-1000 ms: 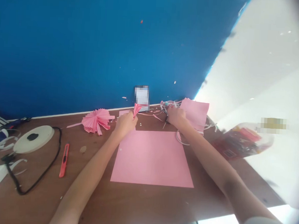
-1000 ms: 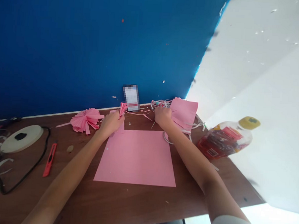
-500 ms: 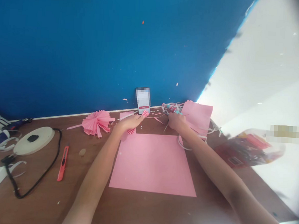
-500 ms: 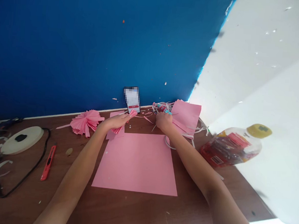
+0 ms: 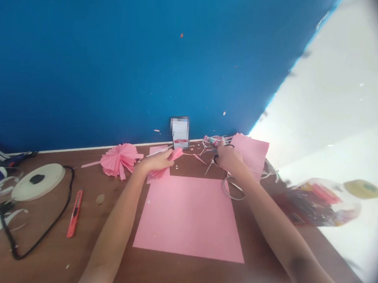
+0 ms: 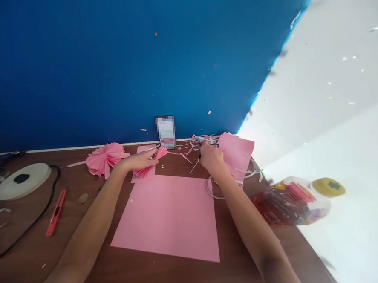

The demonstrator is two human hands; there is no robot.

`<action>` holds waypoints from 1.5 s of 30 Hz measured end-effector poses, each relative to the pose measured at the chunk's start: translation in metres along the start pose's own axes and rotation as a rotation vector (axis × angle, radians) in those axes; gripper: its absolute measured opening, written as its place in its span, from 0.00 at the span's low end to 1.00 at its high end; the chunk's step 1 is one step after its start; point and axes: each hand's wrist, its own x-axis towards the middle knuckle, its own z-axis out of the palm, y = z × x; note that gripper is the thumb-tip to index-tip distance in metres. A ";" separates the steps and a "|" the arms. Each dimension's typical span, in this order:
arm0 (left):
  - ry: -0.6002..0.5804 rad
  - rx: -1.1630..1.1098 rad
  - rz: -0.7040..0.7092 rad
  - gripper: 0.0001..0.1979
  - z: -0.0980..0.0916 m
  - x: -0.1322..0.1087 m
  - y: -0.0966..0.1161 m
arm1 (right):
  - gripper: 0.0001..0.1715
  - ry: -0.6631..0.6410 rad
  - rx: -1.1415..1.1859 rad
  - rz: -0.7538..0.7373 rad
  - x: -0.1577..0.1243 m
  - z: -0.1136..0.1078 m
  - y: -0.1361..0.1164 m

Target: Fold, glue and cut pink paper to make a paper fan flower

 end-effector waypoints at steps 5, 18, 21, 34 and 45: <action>-0.055 0.515 0.092 0.02 -0.005 -0.002 0.014 | 0.22 -0.106 -0.042 -0.024 -0.004 -0.010 0.007; -0.209 -0.120 -0.014 0.12 -0.008 -0.012 0.039 | 0.22 -0.182 -0.083 0.046 0.007 -0.001 0.025; -0.377 -0.371 -0.018 0.18 -0.004 -0.018 0.055 | 0.24 -0.112 -0.101 0.061 0.007 0.000 0.028; -0.412 -0.595 -0.188 0.21 0.007 -0.008 0.046 | 0.25 -0.057 -0.106 0.042 0.006 -0.006 0.022; -0.409 -0.668 -0.090 0.17 0.009 -0.008 0.053 | 0.26 -0.276 -0.073 -0.034 0.000 -0.018 0.023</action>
